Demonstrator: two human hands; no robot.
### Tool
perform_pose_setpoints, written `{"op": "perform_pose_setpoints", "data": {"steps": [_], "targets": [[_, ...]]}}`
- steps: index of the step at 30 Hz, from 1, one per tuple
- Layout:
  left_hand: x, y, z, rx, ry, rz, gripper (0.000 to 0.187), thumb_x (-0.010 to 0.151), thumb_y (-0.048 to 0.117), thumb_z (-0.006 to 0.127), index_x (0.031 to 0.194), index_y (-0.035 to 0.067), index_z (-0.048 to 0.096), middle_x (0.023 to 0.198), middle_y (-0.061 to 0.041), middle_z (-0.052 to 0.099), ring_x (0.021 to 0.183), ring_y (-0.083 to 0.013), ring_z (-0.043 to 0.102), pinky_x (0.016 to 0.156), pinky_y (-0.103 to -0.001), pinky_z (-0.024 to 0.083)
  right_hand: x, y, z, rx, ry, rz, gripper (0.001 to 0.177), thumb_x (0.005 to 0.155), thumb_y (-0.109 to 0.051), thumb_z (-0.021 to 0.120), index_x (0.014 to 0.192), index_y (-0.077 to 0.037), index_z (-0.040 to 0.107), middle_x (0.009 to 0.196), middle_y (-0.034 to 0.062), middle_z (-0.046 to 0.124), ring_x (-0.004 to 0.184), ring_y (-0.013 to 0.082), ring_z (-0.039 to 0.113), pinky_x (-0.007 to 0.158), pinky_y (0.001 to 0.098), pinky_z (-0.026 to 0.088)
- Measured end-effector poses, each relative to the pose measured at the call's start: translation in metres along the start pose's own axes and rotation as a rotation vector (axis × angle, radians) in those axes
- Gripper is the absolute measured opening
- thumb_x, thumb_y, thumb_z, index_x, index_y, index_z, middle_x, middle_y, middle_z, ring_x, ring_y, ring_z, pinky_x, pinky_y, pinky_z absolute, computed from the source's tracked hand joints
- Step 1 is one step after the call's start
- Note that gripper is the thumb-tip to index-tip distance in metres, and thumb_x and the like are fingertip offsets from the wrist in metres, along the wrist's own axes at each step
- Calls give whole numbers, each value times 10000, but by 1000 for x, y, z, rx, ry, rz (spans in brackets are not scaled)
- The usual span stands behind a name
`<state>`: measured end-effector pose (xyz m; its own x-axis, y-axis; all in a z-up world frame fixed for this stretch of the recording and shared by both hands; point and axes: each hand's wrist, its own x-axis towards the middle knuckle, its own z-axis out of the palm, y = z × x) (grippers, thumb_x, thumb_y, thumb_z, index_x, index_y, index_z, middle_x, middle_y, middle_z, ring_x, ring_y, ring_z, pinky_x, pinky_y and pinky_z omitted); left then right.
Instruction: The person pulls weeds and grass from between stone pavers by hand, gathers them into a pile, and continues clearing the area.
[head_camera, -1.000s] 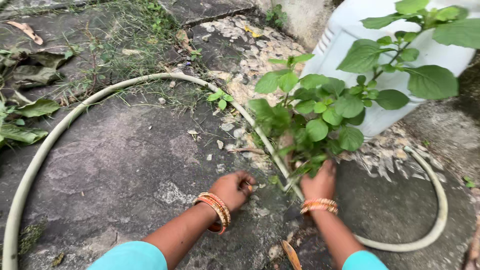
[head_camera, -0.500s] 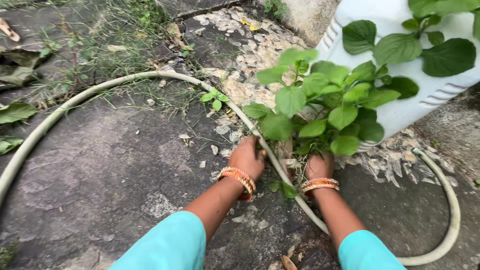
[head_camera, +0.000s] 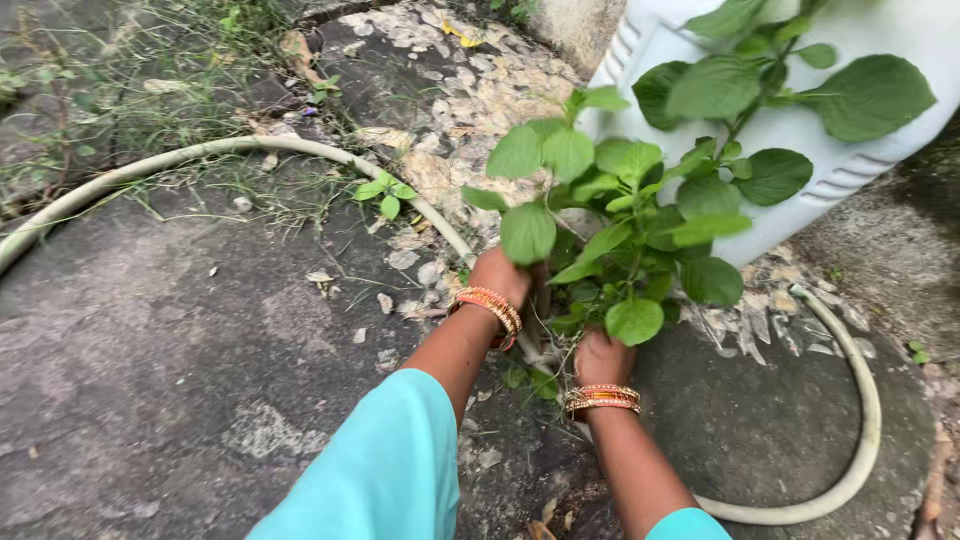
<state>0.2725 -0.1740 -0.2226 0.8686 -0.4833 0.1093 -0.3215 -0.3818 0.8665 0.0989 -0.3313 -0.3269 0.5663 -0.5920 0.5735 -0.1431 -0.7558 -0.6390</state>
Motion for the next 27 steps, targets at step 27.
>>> {"op": "perform_pose_setpoints", "data": {"steps": [27], "targets": [[-155,-13,-137,-274,154,-438,392,1065,391,478,891,79,640,768,-177,640,758,-335,641,732,-485,513,-46,-164,-66,-146,-154,420,269,870,-146,553,1063,-19,691,1001,317,685,945,526,629,829,555,486]]}}
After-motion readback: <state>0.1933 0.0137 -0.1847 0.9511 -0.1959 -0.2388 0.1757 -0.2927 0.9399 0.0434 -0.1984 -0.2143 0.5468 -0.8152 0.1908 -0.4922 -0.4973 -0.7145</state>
